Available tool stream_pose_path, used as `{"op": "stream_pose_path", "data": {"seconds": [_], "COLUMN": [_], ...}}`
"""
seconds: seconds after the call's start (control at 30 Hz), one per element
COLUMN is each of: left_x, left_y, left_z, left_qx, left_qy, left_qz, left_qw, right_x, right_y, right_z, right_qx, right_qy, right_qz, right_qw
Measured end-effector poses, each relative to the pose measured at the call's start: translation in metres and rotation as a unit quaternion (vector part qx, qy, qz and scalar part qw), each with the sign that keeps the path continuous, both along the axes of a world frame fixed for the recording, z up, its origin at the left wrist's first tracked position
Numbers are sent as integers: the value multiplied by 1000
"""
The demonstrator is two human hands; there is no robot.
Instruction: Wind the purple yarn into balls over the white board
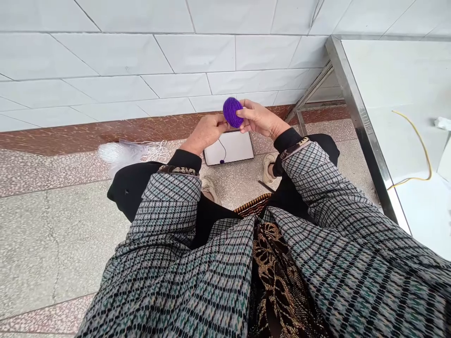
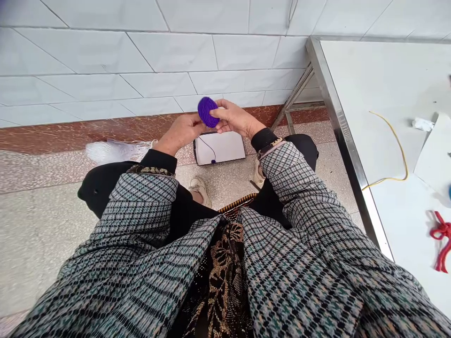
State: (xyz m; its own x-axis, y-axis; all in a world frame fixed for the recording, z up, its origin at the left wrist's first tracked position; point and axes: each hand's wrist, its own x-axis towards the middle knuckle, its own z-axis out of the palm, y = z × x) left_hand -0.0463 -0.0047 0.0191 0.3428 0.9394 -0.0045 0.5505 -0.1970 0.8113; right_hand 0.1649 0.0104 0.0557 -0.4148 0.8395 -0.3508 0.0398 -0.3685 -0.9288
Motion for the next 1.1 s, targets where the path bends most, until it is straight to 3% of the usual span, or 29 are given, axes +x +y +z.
{"op": "stream_pose_path", "data": {"seconds": [0.13, 0.23, 0.43, 0.57, 0.7, 0.77, 0.87, 1.0, 1.1], "left_x": [8, 7, -5, -10, -7, -3, 5, 10, 8], "left_y": [-7, -9, -3, 4, 10, 10, 5, -3, -7], "left_z": [0, 5, 18, 16, 4, -3, -8, -5, 1], "left_qx": [-7, 13, 56, 57, 27, 12, -4, -33, -32], "left_qy": [27, 32, 38, 39, 12, -3, 0, 26, 28], "left_qz": [-104, -111, -16, 31, 72, 71, 20, -83, -118], "left_qw": [994, 993, 998, 997, 997, 997, 1000, 996, 992], "right_x": [-7, -10, -5, 1, 4, 3, -1, -6, -8], "right_y": [5, 7, 0, -5, -5, -3, -1, 1, 4], "right_z": [-8, -14, -9, -1, -3, -5, -5, -4, -7], "right_qx": [8, 4, -6, -34, -32, -20, -3, 7, 12], "right_qy": [-46, -138, -240, -164, -38, 18, 46, -45, -147], "right_qz": [-91, -114, 10, 110, 140, 122, 52, -77, -121], "right_qw": [995, 984, 971, 980, 989, 992, 998, 996, 982]}}
